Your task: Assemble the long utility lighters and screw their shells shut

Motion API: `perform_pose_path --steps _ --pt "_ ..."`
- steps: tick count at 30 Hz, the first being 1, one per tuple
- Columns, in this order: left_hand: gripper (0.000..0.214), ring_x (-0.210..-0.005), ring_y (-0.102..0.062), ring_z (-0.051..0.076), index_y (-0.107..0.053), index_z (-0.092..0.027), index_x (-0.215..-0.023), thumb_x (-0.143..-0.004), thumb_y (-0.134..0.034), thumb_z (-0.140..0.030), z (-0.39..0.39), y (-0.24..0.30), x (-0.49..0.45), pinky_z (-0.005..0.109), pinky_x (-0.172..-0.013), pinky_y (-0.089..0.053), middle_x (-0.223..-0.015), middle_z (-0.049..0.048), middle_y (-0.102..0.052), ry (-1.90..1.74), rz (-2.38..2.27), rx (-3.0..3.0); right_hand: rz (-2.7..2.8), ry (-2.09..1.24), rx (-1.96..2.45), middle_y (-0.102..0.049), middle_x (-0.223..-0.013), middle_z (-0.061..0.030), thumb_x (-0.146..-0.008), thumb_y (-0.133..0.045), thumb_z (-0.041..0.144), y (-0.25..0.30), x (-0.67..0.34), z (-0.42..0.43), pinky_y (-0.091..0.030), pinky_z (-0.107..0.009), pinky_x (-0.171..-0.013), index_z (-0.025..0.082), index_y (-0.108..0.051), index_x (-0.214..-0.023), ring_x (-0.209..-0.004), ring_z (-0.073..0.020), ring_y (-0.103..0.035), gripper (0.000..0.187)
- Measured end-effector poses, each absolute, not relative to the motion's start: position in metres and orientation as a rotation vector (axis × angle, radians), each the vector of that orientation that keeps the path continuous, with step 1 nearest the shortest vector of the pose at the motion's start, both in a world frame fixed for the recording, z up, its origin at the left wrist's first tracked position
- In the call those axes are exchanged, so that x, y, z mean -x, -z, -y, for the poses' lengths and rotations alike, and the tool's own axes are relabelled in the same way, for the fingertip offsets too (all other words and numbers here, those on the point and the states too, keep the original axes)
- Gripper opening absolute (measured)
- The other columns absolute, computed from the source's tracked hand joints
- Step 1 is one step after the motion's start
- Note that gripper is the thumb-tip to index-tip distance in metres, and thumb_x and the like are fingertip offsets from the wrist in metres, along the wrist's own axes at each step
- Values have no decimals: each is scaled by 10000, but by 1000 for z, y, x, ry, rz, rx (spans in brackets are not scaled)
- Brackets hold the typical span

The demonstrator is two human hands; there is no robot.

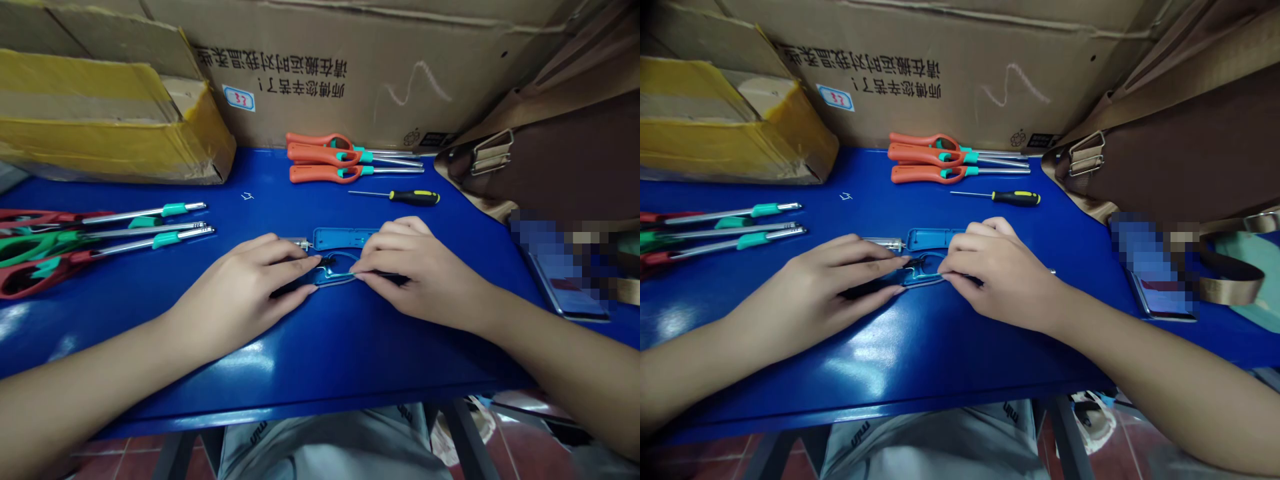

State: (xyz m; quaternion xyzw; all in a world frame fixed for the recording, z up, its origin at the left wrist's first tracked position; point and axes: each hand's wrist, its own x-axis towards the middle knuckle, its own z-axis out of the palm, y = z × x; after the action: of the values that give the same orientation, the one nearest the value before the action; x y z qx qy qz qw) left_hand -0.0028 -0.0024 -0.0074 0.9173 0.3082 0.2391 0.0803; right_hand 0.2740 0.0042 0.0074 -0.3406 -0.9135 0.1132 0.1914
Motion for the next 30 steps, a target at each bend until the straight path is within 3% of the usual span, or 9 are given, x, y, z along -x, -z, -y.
perform_pose_path --steps 14,20,30 --pt "299 -1012 -696 283 -733 -144 -1267 -1038 -604 -287 6 7 2 437 -855 -595 -1116 117 -747 -623 -945 -2915 2563 -332 968 -735 -936 -20 -983 -644 189 -6 -273 -3 -359 -410 -913 235 -756 -914 -879 -184 -625 140" --pt "306 -983 -707 279 -721 -135 -1275 -1040 -600 -289 11 12 -2 446 -850 -589 -1096 116 -742 -688 -894 -2902 2447 -445 1050 -752 -998 -36 -966 -687 238 -4 -266 0 -392 -397 -916 226 -742 -1042 -948 -199 -663 95" --pt "287 -966 -690 249 -716 -148 -1270 -1048 -589 -278 16 13 -6 412 -828 -570 -1102 106 -733 -661 -845 -2877 2475 -450 995 -756 -918 -14 -968 -702 198 3 -262 0 -382 -379 -863 216 -737 -899 -896 -181 -660 79"
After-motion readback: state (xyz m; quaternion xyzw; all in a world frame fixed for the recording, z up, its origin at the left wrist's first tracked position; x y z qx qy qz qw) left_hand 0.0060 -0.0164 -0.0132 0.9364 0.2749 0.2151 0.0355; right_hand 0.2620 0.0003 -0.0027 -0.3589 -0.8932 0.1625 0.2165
